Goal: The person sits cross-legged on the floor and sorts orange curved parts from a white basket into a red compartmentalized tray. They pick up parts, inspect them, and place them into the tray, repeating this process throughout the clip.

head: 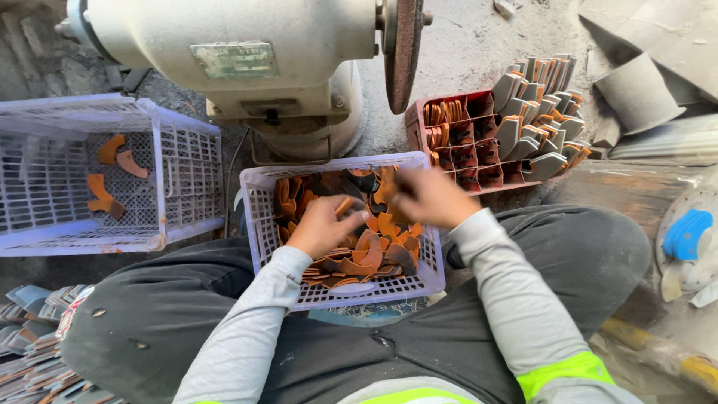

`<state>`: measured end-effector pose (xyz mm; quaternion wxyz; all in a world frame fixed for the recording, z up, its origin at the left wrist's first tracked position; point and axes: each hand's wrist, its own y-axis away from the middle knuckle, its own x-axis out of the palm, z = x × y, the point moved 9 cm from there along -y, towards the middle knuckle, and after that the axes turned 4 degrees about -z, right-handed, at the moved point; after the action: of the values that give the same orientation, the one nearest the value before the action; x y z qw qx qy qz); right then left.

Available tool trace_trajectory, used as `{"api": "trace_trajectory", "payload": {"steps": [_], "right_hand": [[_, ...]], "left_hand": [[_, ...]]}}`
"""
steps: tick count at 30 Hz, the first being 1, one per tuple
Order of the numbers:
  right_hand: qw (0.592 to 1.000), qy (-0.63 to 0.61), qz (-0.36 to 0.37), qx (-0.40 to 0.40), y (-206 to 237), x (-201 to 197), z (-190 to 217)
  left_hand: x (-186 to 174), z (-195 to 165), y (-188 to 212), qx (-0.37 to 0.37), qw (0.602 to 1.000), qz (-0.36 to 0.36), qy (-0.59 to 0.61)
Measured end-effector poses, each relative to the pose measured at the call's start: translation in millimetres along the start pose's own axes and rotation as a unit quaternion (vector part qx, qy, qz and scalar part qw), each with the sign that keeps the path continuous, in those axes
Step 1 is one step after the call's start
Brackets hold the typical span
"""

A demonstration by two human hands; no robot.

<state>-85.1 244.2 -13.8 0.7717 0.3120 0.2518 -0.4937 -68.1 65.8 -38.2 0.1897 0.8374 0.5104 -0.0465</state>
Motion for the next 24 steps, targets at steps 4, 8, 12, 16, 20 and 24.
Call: {"api": "trace_trajectory", "payload": {"steps": [4, 8, 12, 16, 20, 24], "right_hand": [[0.964, 0.071, -0.253, 0.048, 0.1, -108.6, -70.1], [0.920, 0.084, -0.330, 0.195, 2.5, -116.6, -125.8], [0.910, 0.099, -0.326, 0.236, -3.1, -78.4, -132.1], [0.906, 0.084, -0.328, 0.255, -6.5, -54.6, -134.7], [0.907, 0.090, -0.325, 0.252, -14.4, -41.0, -131.5], [0.896, 0.108, -0.297, 0.311, -18.8, -24.3, -136.0]], "left_hand": [[-10.0, 16.0, -2.9, -0.073, 0.995, -0.019, -0.063], [-4.0, 14.6, -4.7, -0.066, 0.992, -0.005, -0.111], [-0.8, 20.4, -4.3, -0.095, 0.985, 0.016, -0.145], [-6.3, 20.0, -4.5, -0.065, 0.988, 0.002, -0.143], [-6.8, 23.8, -3.6, -0.047, 0.989, -0.004, -0.142], [-5.2, 30.1, -3.4, -0.041, 0.987, 0.005, -0.154]]}}
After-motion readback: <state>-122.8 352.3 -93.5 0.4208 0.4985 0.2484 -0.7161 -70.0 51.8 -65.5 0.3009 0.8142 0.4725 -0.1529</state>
